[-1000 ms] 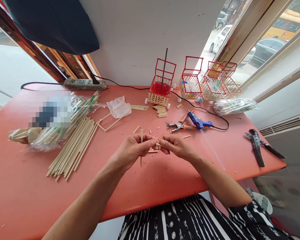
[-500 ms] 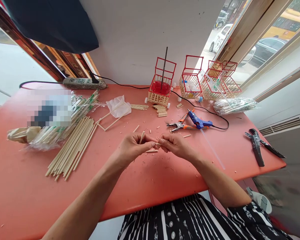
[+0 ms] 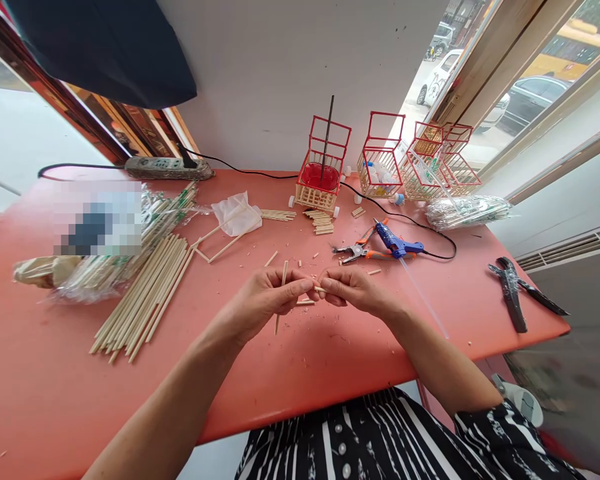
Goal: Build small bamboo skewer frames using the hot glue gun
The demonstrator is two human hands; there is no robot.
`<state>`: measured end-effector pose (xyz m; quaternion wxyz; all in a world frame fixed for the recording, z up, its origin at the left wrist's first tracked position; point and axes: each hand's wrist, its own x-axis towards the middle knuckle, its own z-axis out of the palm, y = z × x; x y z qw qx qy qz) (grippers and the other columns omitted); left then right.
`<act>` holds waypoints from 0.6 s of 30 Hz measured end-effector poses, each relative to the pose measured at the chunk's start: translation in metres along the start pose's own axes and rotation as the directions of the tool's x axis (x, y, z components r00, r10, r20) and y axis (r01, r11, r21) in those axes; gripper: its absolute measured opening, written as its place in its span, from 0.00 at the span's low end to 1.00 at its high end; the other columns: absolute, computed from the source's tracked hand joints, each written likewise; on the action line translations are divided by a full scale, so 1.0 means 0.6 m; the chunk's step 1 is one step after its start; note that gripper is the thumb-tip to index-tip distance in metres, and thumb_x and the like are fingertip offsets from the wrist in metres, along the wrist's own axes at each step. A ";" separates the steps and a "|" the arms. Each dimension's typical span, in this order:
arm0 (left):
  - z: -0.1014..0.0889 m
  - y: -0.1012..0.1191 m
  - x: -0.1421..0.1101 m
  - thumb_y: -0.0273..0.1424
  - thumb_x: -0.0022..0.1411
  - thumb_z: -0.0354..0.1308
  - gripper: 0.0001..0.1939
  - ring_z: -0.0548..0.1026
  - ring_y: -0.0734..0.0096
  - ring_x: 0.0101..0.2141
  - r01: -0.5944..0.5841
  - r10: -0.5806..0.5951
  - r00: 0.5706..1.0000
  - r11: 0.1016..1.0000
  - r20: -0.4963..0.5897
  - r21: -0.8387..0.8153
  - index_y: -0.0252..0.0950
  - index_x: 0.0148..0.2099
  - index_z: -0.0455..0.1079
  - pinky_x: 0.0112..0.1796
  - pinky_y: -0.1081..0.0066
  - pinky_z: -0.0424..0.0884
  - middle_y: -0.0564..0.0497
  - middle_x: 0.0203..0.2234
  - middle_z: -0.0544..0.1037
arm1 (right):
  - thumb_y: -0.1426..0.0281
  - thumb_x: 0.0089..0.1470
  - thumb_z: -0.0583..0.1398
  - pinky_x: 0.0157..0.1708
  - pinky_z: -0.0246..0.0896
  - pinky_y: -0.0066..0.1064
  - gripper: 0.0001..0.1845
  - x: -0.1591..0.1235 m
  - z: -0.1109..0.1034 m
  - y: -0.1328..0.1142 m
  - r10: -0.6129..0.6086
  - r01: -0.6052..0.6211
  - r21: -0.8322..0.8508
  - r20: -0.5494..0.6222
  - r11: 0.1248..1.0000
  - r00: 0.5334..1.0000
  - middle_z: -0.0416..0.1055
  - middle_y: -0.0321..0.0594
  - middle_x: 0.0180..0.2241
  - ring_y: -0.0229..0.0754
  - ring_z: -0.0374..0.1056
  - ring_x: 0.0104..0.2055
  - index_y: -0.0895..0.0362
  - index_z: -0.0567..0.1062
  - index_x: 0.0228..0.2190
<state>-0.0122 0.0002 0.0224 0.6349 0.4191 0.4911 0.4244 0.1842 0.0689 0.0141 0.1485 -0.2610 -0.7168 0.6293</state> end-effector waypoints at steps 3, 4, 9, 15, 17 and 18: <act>0.003 0.005 -0.002 0.41 0.51 0.68 0.14 0.55 0.81 0.18 -0.019 0.021 0.999 0.999 -0.048 0.050 0.34 0.28 0.78 0.23 0.74 0.60 0.55 0.16 0.69 | 0.49 0.64 0.53 0.22 0.47 0.25 0.26 0.002 0.002 0.001 -0.031 0.028 -0.082 -0.040 0.996 0.999 0.60 0.30 0.20 0.31 0.51 0.20 0.59 0.69 0.28; 0.003 0.005 -0.001 0.41 0.50 0.68 0.14 0.55 0.81 0.18 -0.013 0.015 0.999 0.999 -0.051 0.042 0.34 0.27 0.78 0.23 0.73 0.60 0.55 0.16 0.69 | 0.50 0.64 0.53 0.22 0.48 0.25 0.26 0.002 0.002 0.002 -0.042 0.035 -0.121 -0.054 0.992 0.998 0.62 0.31 0.20 0.31 0.53 0.21 0.59 0.70 0.28; 0.004 -0.002 0.006 0.40 0.47 0.69 0.13 0.53 0.83 0.16 0.047 -0.047 0.999 0.997 -0.007 -0.068 0.34 0.27 0.76 0.25 0.71 0.64 0.56 0.16 0.70 | 0.54 0.65 0.53 0.27 0.52 0.25 0.23 -0.002 0.004 0.005 -0.079 0.039 -0.281 -0.132 0.959 0.988 0.66 0.34 0.22 0.33 0.59 0.24 0.58 0.71 0.27; 0.005 -0.007 0.008 0.39 0.44 0.71 0.15 0.53 0.85 0.15 0.097 -0.096 0.995 0.983 0.015 -0.156 0.34 0.26 0.74 0.21 0.74 0.56 0.54 0.16 0.72 | 0.54 0.66 0.52 0.26 0.52 0.25 0.24 -0.003 -0.002 0.010 -0.103 0.093 -0.247 -0.029 0.964 0.994 0.66 0.34 0.21 0.33 0.57 0.23 0.58 0.71 0.27; 0.004 -0.004 0.004 0.40 0.46 0.70 0.14 0.53 0.85 0.16 0.068 -0.068 0.998 0.991 0.005 -0.115 0.34 0.27 0.75 0.21 0.75 0.57 0.54 0.18 0.73 | 0.54 0.66 0.52 0.26 0.52 0.25 0.24 -0.002 -0.002 0.009 -0.103 0.089 -0.247 -0.043 0.965 0.994 0.66 0.33 0.21 0.33 0.57 0.23 0.58 0.71 0.27; 0.005 -0.002 0.002 0.40 0.47 0.70 0.14 0.54 0.84 0.16 0.051 -0.052 0.999 0.995 -0.006 -0.091 0.34 0.28 0.76 0.22 0.75 0.58 0.54 0.18 0.73 | 0.55 0.66 0.52 0.26 0.52 0.25 0.23 -0.002 -0.002 0.008 -0.102 0.084 -0.251 -0.060 0.964 0.993 0.65 0.33 0.21 0.33 0.58 0.23 0.58 0.71 0.28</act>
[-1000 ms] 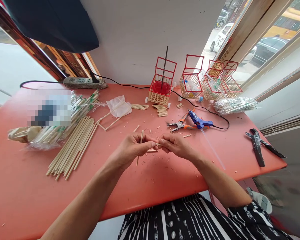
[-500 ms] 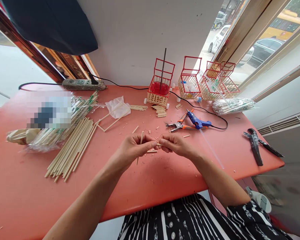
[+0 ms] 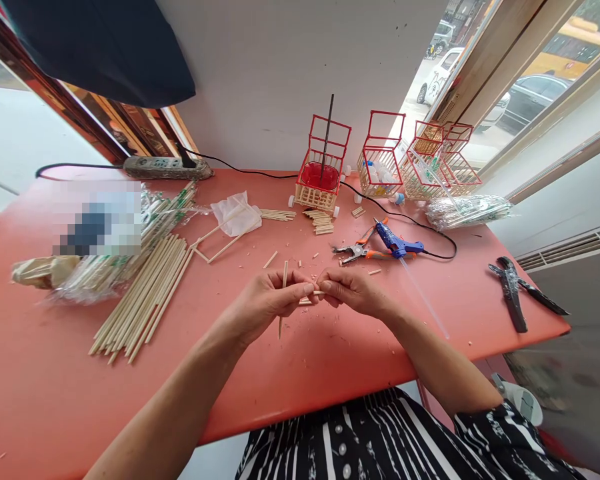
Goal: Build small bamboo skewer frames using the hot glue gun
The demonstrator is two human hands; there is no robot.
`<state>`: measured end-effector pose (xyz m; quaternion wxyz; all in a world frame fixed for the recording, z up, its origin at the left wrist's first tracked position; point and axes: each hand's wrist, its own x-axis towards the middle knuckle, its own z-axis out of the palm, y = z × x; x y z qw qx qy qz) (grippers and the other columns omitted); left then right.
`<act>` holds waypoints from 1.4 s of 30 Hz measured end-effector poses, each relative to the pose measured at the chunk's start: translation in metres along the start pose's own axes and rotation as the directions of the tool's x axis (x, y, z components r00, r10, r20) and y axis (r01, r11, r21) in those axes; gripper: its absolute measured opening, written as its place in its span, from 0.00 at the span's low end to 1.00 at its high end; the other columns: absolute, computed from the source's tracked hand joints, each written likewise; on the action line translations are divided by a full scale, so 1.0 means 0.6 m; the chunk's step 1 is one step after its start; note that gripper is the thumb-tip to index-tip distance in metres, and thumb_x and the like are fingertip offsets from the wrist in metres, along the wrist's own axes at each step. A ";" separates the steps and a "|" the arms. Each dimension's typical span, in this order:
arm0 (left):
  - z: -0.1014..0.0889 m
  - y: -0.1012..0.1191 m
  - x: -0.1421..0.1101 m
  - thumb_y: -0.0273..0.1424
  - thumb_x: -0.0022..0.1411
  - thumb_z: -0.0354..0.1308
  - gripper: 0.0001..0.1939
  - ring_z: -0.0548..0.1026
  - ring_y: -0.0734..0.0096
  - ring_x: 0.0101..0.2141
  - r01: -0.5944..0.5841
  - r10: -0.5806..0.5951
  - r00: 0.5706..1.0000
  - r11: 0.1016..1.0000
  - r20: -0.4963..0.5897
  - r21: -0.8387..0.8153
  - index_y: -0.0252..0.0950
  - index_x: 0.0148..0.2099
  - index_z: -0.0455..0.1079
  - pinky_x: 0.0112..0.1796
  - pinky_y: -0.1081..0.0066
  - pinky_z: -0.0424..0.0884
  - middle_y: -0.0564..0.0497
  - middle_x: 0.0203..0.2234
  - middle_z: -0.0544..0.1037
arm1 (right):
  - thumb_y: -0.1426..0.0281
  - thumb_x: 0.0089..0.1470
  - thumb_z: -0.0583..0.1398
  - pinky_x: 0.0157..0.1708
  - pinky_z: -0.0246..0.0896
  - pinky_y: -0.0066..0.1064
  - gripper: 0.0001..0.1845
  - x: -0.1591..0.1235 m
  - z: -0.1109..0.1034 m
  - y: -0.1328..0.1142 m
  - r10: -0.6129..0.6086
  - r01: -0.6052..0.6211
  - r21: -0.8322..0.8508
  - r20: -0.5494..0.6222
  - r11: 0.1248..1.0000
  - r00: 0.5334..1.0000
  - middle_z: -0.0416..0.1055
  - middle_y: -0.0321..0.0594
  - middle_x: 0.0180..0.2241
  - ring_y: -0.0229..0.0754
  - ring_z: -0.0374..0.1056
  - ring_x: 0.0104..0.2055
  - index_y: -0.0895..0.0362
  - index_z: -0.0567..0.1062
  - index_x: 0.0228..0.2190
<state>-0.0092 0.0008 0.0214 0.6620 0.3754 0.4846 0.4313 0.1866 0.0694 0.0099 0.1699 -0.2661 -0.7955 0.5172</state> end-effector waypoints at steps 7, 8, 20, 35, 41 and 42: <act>0.005 0.006 -0.003 0.39 0.48 0.71 0.13 0.55 0.83 0.17 -0.022 0.022 0.999 1.000 -0.034 0.006 0.34 0.28 0.78 0.38 0.64 0.75 0.59 0.13 0.66 | 0.60 0.66 0.53 0.28 0.53 0.25 0.20 0.000 0.004 -0.007 -0.009 0.003 -0.075 -0.080 0.997 0.997 0.66 0.33 0.22 0.33 0.60 0.24 0.58 0.72 0.28; 0.005 0.003 -0.002 0.40 0.47 0.71 0.14 0.54 0.83 0.17 -0.009 0.008 1.000 1.000 -0.014 -0.023 0.34 0.28 0.78 0.41 0.61 0.75 0.60 0.12 0.65 | 0.60 0.66 0.53 0.28 0.53 0.25 0.19 0.000 0.004 -0.007 -0.022 0.016 -0.075 -0.079 0.997 0.997 0.67 0.33 0.22 0.33 0.60 0.24 0.58 0.72 0.28; -0.002 -0.013 0.004 0.38 0.51 0.70 0.12 0.54 0.85 0.15 0.017 -0.010 0.998 0.993 0.062 -0.121 0.34 0.29 0.77 0.42 0.62 0.73 0.59 0.13 0.68 | 0.55 0.67 0.52 0.28 0.53 0.25 0.24 -0.001 0.002 0.004 -0.047 0.046 -0.036 -0.034 0.998 0.998 0.67 0.34 0.22 0.33 0.59 0.24 0.59 0.72 0.27; 0.000 -0.018 0.007 0.39 0.49 0.72 0.14 0.54 0.85 0.15 0.014 -0.010 1.000 0.991 0.029 -0.130 0.34 0.29 0.78 0.44 0.59 0.75 0.60 0.13 0.68 | 0.60 0.67 0.52 0.28 0.54 0.25 0.21 0.001 0.005 0.002 -0.055 0.047 -0.076 -0.097 0.996 0.994 0.67 0.33 0.21 0.33 0.61 0.24 0.58 0.71 0.27; -0.003 -0.024 0.009 0.40 0.50 0.72 0.13 0.55 0.86 0.15 0.015 -0.006 0.999 0.986 0.054 -0.166 0.34 0.29 0.78 0.48 0.57 0.74 0.59 0.16 0.71 | 0.58 0.67 0.52 0.28 0.54 0.25 0.22 0.000 0.005 0.005 -0.031 0.028 -0.049 -0.069 0.998 0.997 0.67 0.33 0.22 0.33 0.60 0.24 0.58 0.71 0.27; -0.003 -0.023 0.009 0.40 0.51 0.71 0.13 0.55 0.86 0.15 0.018 -0.007 0.998 0.985 0.064 -0.172 0.34 0.30 0.78 0.48 0.58 0.74 0.59 0.16 0.72 | 0.57 0.67 0.52 0.28 0.54 0.25 0.22 0.000 0.004 0.005 -0.028 0.025 -0.046 -0.067 0.999 0.997 0.66 0.33 0.22 0.33 0.60 0.24 0.58 0.70 0.27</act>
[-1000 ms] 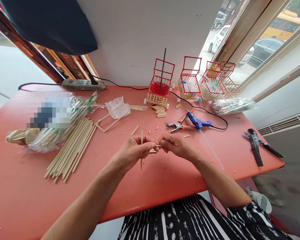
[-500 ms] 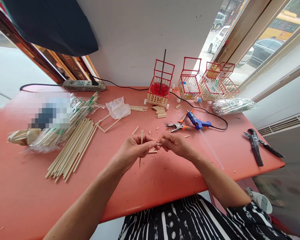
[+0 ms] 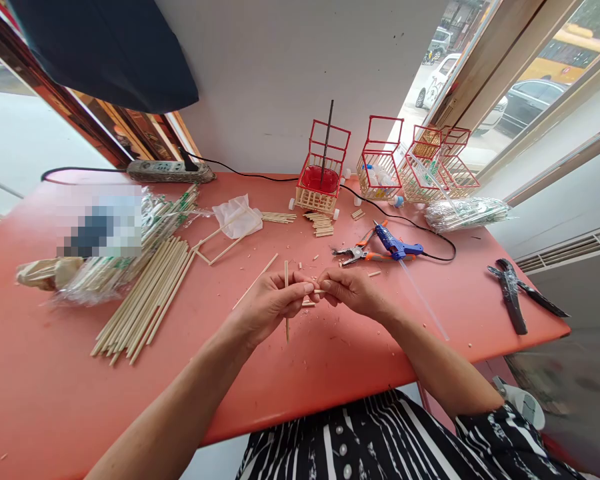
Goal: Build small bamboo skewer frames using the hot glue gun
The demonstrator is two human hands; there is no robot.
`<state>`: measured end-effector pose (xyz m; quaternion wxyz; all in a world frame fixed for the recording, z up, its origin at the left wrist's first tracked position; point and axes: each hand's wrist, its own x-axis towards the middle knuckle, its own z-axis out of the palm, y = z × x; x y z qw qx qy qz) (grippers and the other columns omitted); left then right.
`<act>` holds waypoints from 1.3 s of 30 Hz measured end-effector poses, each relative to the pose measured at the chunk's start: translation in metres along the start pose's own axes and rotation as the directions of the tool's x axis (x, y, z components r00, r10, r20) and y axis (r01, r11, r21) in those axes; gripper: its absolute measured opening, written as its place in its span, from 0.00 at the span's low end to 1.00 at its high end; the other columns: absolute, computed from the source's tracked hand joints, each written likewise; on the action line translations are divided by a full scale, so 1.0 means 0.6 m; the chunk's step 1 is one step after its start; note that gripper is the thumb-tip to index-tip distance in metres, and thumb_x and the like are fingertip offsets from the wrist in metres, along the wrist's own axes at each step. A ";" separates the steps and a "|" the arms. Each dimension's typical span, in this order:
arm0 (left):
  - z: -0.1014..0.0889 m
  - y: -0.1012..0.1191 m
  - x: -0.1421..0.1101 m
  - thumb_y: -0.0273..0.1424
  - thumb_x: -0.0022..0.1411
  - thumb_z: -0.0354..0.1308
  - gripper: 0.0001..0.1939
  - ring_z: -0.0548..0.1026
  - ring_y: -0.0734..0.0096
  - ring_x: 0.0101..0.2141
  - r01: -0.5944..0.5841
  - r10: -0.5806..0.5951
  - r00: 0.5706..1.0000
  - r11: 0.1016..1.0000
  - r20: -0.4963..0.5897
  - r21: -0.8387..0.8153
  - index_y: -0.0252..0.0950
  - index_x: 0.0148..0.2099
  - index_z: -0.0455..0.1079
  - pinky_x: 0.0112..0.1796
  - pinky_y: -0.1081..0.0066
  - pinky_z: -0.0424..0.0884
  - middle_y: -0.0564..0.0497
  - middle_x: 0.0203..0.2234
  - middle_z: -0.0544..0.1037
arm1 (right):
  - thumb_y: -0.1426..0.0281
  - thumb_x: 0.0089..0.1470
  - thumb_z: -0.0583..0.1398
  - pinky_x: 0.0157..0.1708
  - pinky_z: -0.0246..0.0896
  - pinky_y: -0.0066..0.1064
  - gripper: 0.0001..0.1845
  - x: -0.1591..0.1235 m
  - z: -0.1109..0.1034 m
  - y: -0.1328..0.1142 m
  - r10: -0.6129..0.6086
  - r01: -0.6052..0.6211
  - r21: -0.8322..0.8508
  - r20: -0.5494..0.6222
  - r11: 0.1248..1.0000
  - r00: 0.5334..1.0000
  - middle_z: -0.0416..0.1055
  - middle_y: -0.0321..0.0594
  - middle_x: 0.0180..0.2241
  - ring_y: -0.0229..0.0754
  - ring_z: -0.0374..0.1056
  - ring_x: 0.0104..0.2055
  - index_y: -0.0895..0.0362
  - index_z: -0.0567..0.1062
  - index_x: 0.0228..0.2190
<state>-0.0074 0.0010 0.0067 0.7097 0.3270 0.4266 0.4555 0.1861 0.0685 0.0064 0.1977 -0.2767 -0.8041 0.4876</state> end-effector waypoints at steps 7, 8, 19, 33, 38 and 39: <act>0.008 0.013 -0.006 0.42 0.50 0.72 0.16 0.57 0.86 0.17 -0.043 0.048 0.997 0.996 -0.060 0.083 0.34 0.32 0.79 0.40 0.62 0.76 0.51 0.26 0.79 | 0.60 0.67 0.52 0.29 0.54 0.25 0.22 0.002 -0.002 -0.003 -0.025 0.023 -0.047 -0.045 0.999 0.999 0.66 0.33 0.22 0.33 0.60 0.25 0.58 0.69 0.25; 0.009 0.012 -0.006 0.42 0.50 0.72 0.16 0.57 0.85 0.17 -0.049 0.056 0.996 0.994 -0.073 0.096 0.34 0.31 0.79 0.39 0.63 0.76 0.52 0.25 0.78 | 0.60 0.67 0.52 0.29 0.54 0.25 0.22 0.002 -0.001 -0.003 -0.032 0.028 -0.067 -0.061 0.997 0.998 0.66 0.33 0.22 0.33 0.61 0.25 0.58 0.69 0.25; 0.001 -0.007 0.012 0.41 0.45 0.74 0.18 0.54 0.86 0.16 -0.173 0.189 0.946 0.982 -0.265 0.081 0.31 0.28 0.77 0.18 0.77 0.50 0.49 0.22 0.77 | 0.61 0.65 0.57 0.30 0.56 0.24 0.15 0.004 0.005 0.001 -0.074 0.057 -0.115 -0.151 0.992 0.986 0.73 0.36 0.29 0.34 0.65 0.29 0.58 0.76 0.35; -0.003 -0.003 0.004 0.41 0.52 0.70 0.15 0.54 0.84 0.17 -0.125 0.137 0.985 0.986 -0.108 0.110 0.33 0.31 0.76 0.19 0.75 0.55 0.51 0.23 0.75 | 0.59 0.61 0.61 0.28 0.57 0.25 0.16 0.003 -0.001 -0.002 0.006 0.000 0.052 -0.108 0.999 0.994 0.74 0.37 0.24 0.34 0.66 0.26 0.59 0.79 0.32; -0.007 0.005 0.004 0.39 0.57 0.65 0.12 0.53 0.82 0.17 -0.186 0.237 0.955 0.947 -0.180 0.263 0.35 0.30 0.73 0.20 0.75 0.51 0.54 0.22 0.71 | 0.54 0.61 0.59 0.27 0.60 0.26 0.22 0.000 -0.027 -0.013 0.016 -0.014 0.249 -0.007 0.968 1.000 0.72 0.37 0.23 0.35 0.66 0.26 0.60 0.79 0.33; -0.008 0.008 0.003 0.37 0.57 0.64 0.09 0.54 0.81 0.18 -0.215 0.324 0.917 0.892 -0.232 0.398 0.35 0.31 0.74 0.21 0.75 0.51 0.54 0.21 0.70 | 0.53 0.61 0.59 0.28 0.60 0.27 0.22 0.000 -0.033 -0.013 0.018 -0.008 0.249 -0.039 0.969 0.999 0.73 0.38 0.24 0.35 0.66 0.27 0.60 0.79 0.33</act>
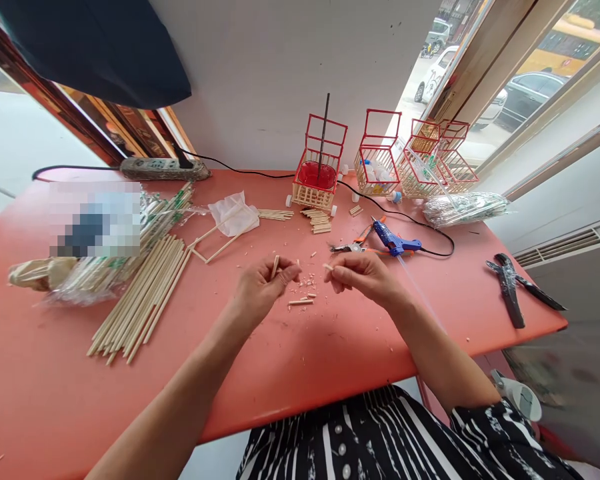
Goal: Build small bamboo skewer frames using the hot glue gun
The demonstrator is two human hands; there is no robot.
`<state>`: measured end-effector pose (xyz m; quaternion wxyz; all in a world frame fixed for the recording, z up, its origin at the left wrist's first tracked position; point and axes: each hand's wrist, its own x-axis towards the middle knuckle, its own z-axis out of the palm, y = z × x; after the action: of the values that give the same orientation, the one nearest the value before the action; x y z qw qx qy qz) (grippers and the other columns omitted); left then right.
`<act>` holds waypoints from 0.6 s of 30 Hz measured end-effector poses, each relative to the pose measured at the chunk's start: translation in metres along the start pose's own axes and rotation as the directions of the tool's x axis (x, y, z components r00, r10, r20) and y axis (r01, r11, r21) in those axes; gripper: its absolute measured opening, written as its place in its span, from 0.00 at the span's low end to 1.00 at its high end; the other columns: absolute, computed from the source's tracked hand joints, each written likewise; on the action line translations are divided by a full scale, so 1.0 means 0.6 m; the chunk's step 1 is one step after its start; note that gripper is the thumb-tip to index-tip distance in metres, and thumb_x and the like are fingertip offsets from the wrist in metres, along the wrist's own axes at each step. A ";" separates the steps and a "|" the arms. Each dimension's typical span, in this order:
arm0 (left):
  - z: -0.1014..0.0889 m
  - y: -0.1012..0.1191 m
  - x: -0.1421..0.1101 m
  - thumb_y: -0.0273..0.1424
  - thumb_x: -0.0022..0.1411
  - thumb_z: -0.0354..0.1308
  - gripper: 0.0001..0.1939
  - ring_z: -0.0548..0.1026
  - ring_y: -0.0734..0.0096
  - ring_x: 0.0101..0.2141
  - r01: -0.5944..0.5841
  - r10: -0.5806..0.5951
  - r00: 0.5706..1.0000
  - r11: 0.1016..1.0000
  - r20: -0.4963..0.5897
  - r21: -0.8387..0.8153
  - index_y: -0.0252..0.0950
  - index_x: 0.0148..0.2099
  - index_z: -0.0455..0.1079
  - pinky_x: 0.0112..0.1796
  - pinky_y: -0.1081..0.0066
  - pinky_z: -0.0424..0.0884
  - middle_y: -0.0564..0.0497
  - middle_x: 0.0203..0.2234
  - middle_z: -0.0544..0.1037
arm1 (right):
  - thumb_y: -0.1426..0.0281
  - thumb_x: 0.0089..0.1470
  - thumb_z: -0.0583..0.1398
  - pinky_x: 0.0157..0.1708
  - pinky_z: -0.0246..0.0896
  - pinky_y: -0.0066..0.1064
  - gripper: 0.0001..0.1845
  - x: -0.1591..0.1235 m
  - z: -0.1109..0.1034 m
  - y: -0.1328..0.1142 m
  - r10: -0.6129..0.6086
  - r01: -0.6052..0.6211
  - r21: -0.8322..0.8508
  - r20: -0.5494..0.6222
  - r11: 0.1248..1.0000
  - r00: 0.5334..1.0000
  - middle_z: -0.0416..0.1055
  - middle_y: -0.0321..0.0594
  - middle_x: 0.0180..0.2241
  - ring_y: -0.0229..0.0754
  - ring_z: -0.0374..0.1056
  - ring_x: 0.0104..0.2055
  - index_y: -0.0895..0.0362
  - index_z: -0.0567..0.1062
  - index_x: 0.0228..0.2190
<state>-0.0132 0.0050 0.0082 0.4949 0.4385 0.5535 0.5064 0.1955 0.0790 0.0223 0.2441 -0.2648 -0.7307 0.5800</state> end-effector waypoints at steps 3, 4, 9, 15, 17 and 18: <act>-0.005 0.005 0.001 0.30 0.56 0.60 0.04 0.56 0.78 0.19 -0.142 0.191 0.973 0.938 -0.130 0.316 0.37 0.32 0.76 0.23 0.74 0.53 0.55 0.21 0.69 | 0.52 0.60 0.60 0.31 0.61 0.28 0.22 0.003 -0.007 0.004 -0.032 0.016 -0.131 -0.122 0.991 0.992 0.75 0.41 0.29 0.37 0.67 0.31 0.59 0.80 0.34; -0.006 0.006 0.001 0.29 0.57 0.59 0.04 0.56 0.78 0.19 -0.142 0.198 0.971 0.928 -0.131 0.346 0.37 0.31 0.75 0.23 0.74 0.53 0.56 0.20 0.68 | 0.53 0.60 0.61 0.31 0.60 0.28 0.21 0.004 -0.006 0.008 -0.048 0.019 -0.197 -0.146 0.980 0.988 0.75 0.41 0.30 0.37 0.67 0.32 0.59 0.81 0.34; -0.002 0.012 -0.003 0.39 0.55 0.65 0.14 0.61 0.77 0.20 0.002 0.003 1.000 0.979 -0.025 0.203 0.37 0.41 0.75 0.23 0.74 0.56 0.56 0.22 0.70 | 0.55 0.60 0.61 0.29 0.56 0.27 0.19 0.011 0.012 0.027 -0.099 0.044 -0.318 -0.156 0.947 0.983 0.73 0.40 0.29 0.36 0.62 0.30 0.58 0.81 0.33; 0.012 0.006 -0.005 0.42 0.52 0.68 0.16 0.57 0.79 0.18 0.069 -0.069 0.997 0.998 0.032 -0.008 0.35 0.36 0.75 0.20 0.74 0.51 0.58 0.18 0.66 | 0.56 0.61 0.61 0.28 0.55 0.26 0.18 0.010 0.021 0.033 -0.146 0.090 -0.325 -0.151 0.941 0.978 0.70 0.38 0.29 0.35 0.61 0.29 0.58 0.80 0.33; 0.015 0.005 -0.005 0.41 0.50 0.68 0.14 0.55 0.79 0.17 0.058 -0.057 0.998 0.998 0.010 -0.037 0.35 0.31 0.75 0.20 0.74 0.50 0.58 0.16 0.64 | 0.56 0.61 0.61 0.29 0.55 0.27 0.18 0.009 0.022 0.035 -0.155 0.100 -0.334 -0.143 0.937 0.977 0.70 0.38 0.29 0.35 0.61 0.29 0.58 0.80 0.33; 0.015 0.005 -0.005 0.41 0.50 0.68 0.13 0.55 0.79 0.17 0.050 -0.050 0.999 0.998 0.006 -0.036 0.35 0.30 0.75 0.20 0.73 0.50 0.58 0.15 0.62 | 0.56 0.61 0.61 0.29 0.55 0.27 0.17 0.008 0.022 0.036 -0.160 0.104 -0.338 -0.142 0.935 0.977 0.70 0.38 0.29 0.35 0.61 0.29 0.58 0.80 0.32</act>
<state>-0.0039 0.0037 0.0117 0.5168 0.4166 0.5537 0.5027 0.1854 0.0771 -0.0010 0.2954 -0.2999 -0.8102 0.4080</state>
